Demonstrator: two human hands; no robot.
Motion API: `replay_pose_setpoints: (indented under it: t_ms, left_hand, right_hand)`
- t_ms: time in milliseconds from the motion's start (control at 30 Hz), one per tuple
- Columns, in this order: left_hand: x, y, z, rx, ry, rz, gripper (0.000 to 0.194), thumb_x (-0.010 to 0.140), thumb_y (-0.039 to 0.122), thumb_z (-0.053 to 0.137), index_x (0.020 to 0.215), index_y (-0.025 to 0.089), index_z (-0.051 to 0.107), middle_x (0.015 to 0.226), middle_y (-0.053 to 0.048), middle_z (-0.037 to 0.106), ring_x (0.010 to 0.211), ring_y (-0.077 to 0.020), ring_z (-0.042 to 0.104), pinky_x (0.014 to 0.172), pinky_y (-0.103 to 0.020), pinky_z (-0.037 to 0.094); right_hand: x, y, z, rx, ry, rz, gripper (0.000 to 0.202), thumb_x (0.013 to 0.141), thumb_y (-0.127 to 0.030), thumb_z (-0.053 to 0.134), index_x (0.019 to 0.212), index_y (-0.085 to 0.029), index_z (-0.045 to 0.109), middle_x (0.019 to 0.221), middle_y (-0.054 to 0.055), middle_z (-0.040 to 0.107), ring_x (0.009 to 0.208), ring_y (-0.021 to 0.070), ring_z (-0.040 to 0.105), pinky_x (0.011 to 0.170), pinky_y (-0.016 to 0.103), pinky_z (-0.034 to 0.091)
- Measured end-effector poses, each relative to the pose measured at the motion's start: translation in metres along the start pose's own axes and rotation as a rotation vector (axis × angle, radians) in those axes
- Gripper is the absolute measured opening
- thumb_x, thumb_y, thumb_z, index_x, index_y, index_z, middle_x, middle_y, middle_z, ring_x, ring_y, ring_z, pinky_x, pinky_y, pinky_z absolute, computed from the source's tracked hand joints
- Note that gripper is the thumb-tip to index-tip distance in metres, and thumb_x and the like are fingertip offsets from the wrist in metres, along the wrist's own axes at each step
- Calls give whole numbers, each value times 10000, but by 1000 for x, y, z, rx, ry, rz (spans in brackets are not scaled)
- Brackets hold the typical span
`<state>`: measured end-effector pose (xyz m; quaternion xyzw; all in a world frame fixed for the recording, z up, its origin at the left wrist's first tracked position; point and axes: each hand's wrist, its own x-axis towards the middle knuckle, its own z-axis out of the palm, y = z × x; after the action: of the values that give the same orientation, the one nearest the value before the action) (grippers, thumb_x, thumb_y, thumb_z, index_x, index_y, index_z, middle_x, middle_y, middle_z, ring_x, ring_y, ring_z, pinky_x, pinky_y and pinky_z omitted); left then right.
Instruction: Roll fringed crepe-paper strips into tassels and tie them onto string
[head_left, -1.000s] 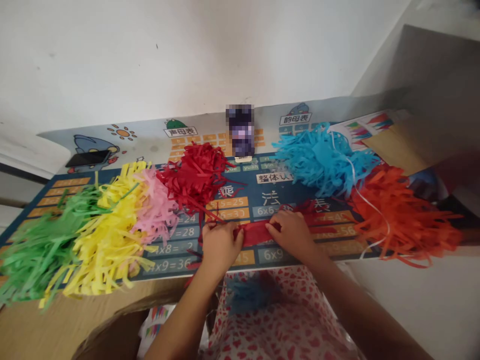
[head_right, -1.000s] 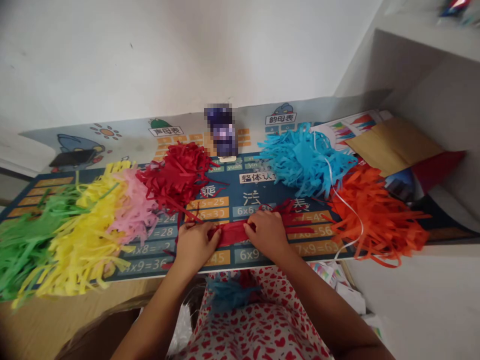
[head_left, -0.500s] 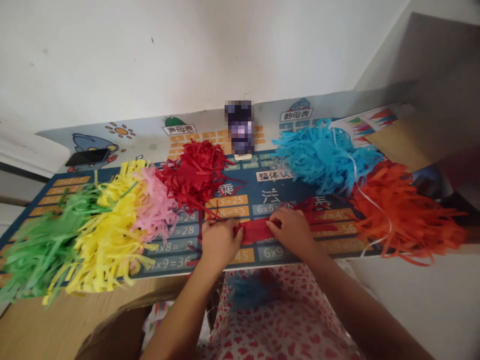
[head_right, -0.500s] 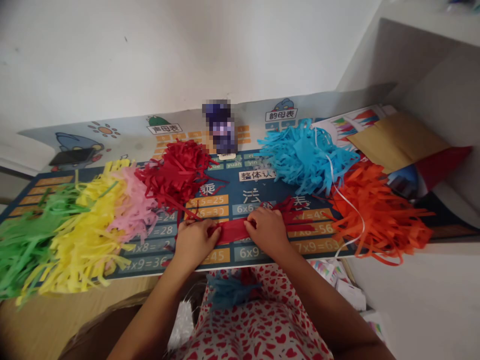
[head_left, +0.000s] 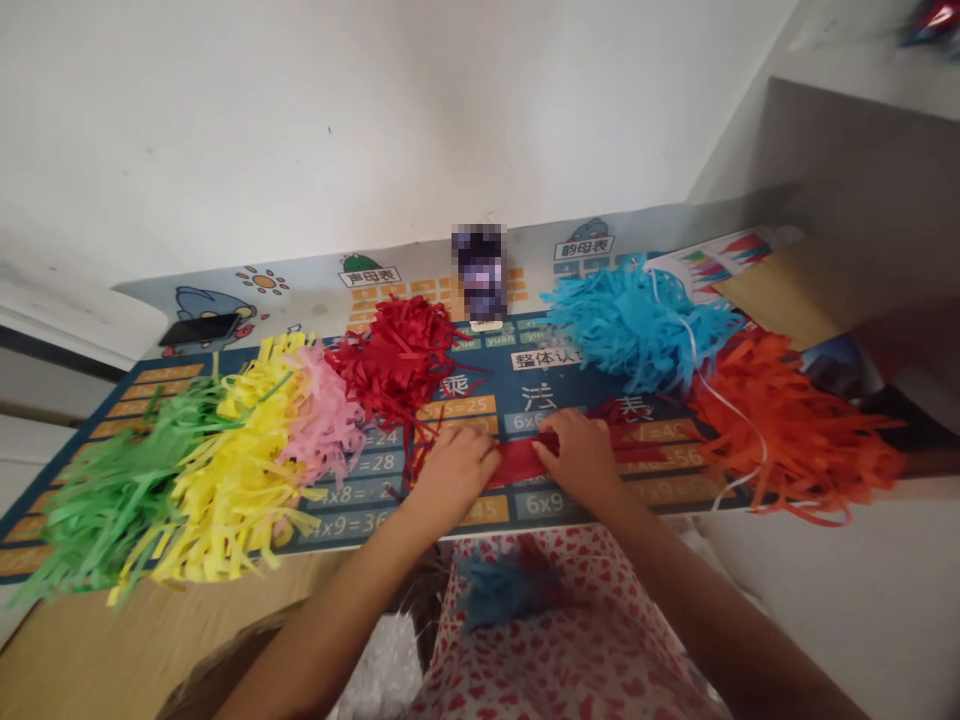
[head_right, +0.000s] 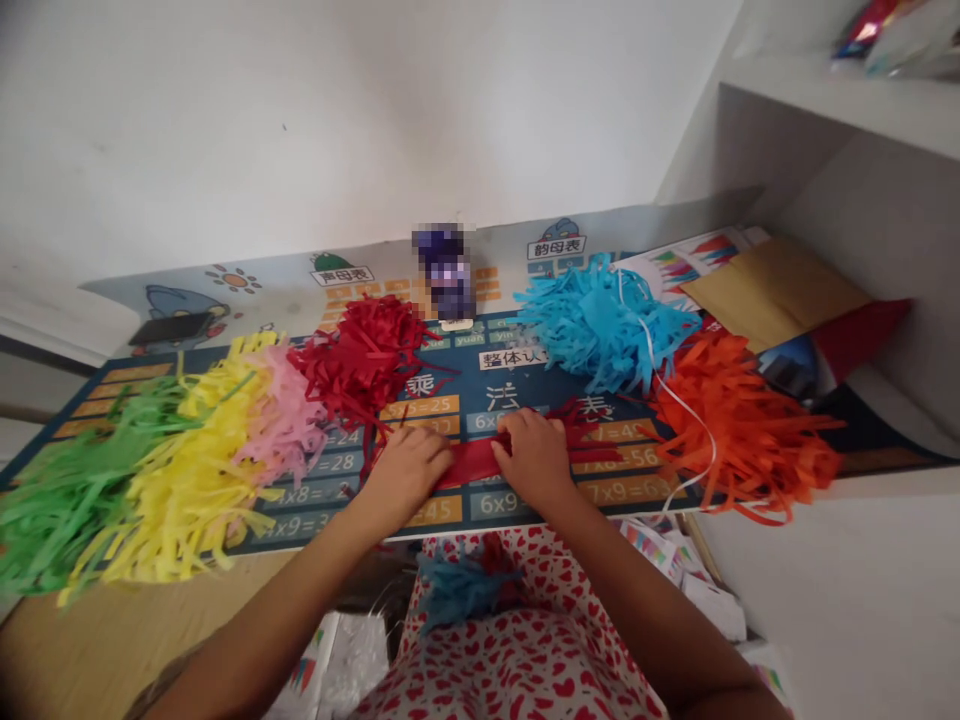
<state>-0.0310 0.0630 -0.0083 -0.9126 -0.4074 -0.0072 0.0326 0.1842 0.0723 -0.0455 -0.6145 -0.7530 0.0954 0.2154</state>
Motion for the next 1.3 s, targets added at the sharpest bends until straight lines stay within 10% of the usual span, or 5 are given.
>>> replay_pose_setpoints:
  t_ms: [167, 333, 633, 967, 1300]
  left_hand:
    - [-7, 0, -7, 53, -102, 152, 118, 919, 192, 540, 964, 171, 647, 944, -64, 691, 879, -232, 604, 914, -430, 329]
    - [-13, 9, -13, -18, -71, 74, 224, 871, 336, 572, 984, 159, 651, 966, -98, 696, 909, -275, 613, 979, -523, 282]
    - [-7, 6, 0, -36, 33, -62, 162, 829, 296, 595, 904, 166, 656, 934, -90, 700, 891, -267, 622, 937, -486, 334]
    - [-18, 3, 19, 57, 235, -20, 89, 881, 172, 576, 884, 164, 664, 922, -66, 729, 832, -228, 644, 962, -470, 334]
    - [-27, -18, 17, -318, 236, -116, 201, 951, 278, 523, 910, 223, 711, 978, -45, 749, 923, -198, 653, 918, -422, 368]
  right_hand:
    - [-11, 0, -17, -122, 150, -254, 116, 844, -171, 595, 936, -212, 651, 1163, 70, 667, 1054, 254, 542, 922, 427, 276]
    - [-17, 4, -17, -51, -113, -720, 185, 864, -177, 560, 1024, -200, 651, 1114, 58, 700, 1007, 199, 574, 989, 416, 270]
    - [13, 9, -21, 49, -203, -524, 113, 863, -172, 552, 868, -186, 665, 888, 24, 723, 823, 167, 612, 840, 346, 303]
    - [-1, 15, -5, -111, -72, -643, 138, 913, -191, 535, 888, -177, 669, 896, 60, 706, 856, 192, 565, 850, 390, 277]
    - [12, 40, -3, 254, -187, -339, 198, 909, -363, 630, 815, -232, 746, 970, 24, 719, 934, 182, 598, 814, 342, 279]
